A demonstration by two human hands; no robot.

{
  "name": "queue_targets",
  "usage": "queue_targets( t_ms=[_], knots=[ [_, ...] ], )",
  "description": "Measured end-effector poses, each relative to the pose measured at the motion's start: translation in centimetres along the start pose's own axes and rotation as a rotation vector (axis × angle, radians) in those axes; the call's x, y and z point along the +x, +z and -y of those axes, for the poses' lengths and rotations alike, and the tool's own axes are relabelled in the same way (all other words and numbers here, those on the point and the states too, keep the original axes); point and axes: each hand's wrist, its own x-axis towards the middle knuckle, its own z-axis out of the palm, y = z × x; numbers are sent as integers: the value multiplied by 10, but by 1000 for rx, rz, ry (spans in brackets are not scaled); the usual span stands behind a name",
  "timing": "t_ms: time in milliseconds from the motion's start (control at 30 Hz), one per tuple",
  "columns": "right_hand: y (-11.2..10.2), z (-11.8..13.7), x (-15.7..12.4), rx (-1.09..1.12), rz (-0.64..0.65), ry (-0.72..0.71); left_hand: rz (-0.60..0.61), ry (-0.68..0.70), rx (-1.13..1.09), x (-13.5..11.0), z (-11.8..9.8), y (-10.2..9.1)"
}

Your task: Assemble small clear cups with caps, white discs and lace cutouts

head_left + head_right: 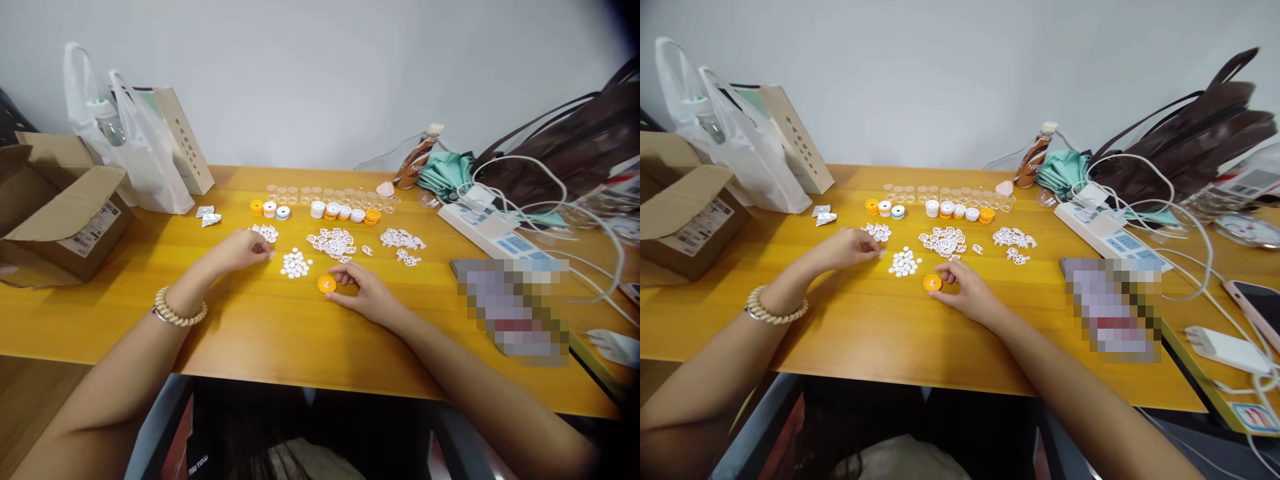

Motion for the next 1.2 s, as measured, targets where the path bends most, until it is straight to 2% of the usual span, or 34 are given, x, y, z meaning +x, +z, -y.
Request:
queue_targets(
  t_ms=[67,167,233,300,433,700,833,900,1033,1100,1200],
  knots=[
    [-1,1,0,31,-24,17,-35,-8,-90,-1,-8,1],
    [-2,4,1,100,-107,41,-63,12,-376,-3,-30,13],
    [-3,7,1,143,-159,59,-24,31,-606,-4,-49,26],
    [-3,10,1,189,-172,81,41,54,-739,-4,-66,37],
    [0,15,0,329,-117,131,103,87,-783,-6,-85,48],
    [3,19,0,512,-60,208,95,56,-830,-5,-89,50],
    [2,19,1,518,-62,226,73,69,-767,-6,-89,53],
    [2,19,1,537,-58,244,-25,130,-660,-7,-87,53],
    [0,18,2,588,-48,273,-260,381,-362,-11,-86,52],
    [0,18,3,603,-43,277,-304,463,-233,-12,-86,53],
    [0,18,3,604,-37,279,-359,497,-91,-12,-86,54]
  ],
)
